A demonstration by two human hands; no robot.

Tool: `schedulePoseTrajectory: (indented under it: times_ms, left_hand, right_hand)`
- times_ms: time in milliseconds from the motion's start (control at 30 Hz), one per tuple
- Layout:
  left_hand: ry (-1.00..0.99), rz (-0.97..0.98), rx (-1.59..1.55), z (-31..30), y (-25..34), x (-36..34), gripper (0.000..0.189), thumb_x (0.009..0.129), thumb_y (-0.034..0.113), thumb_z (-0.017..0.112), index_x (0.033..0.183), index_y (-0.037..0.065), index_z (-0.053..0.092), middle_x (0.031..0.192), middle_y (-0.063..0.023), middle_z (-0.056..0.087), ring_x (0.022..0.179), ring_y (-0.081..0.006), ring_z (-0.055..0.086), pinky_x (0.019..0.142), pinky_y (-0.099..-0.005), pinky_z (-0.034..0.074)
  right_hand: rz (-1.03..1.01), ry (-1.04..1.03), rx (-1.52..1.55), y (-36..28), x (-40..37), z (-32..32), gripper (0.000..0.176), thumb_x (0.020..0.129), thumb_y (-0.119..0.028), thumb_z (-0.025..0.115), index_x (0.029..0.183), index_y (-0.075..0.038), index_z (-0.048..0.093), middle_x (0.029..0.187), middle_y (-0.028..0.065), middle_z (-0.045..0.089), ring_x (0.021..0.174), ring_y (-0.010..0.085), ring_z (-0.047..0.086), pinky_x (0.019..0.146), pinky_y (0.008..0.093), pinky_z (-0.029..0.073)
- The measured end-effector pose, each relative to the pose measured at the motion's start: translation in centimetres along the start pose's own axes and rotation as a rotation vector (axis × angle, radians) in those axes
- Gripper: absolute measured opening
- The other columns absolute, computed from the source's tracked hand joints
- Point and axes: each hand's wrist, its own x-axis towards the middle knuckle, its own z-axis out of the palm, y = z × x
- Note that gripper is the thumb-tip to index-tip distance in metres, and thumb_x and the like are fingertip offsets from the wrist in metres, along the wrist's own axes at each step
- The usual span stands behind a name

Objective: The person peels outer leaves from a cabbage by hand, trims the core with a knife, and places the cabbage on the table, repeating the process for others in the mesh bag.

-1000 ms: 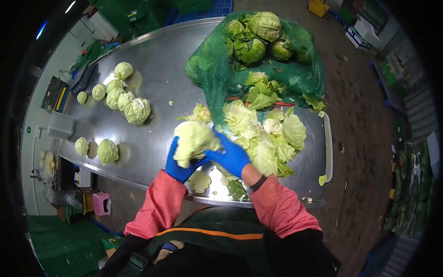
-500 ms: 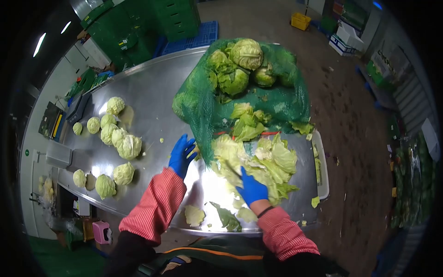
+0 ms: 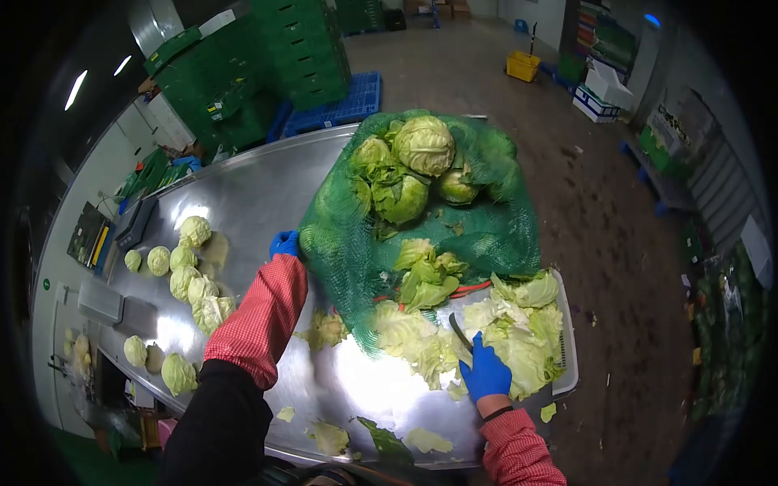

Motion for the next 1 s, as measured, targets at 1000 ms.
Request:
schedulePoseTrajectory:
  times_ms: [1000]
  left_hand:
    - [-0.73,0.586,0.333,-0.1,8.8,-7.0,0.065,0.089,0.046,0.06,0.133,0.0,0.048,0.12,-0.0204,0.059,0.112,-0.0304,0.057,0.101,-0.0362,0.04]
  right_hand:
    - [0.04,-0.388,1.335,-19.7,19.1,-1.6,0.046,0.093,-0.05,0.053,0.106,-0.006,0.058,0.066,0.0067,0.059,0.047,0.0142,0.054,0.041,0.0254,0.041]
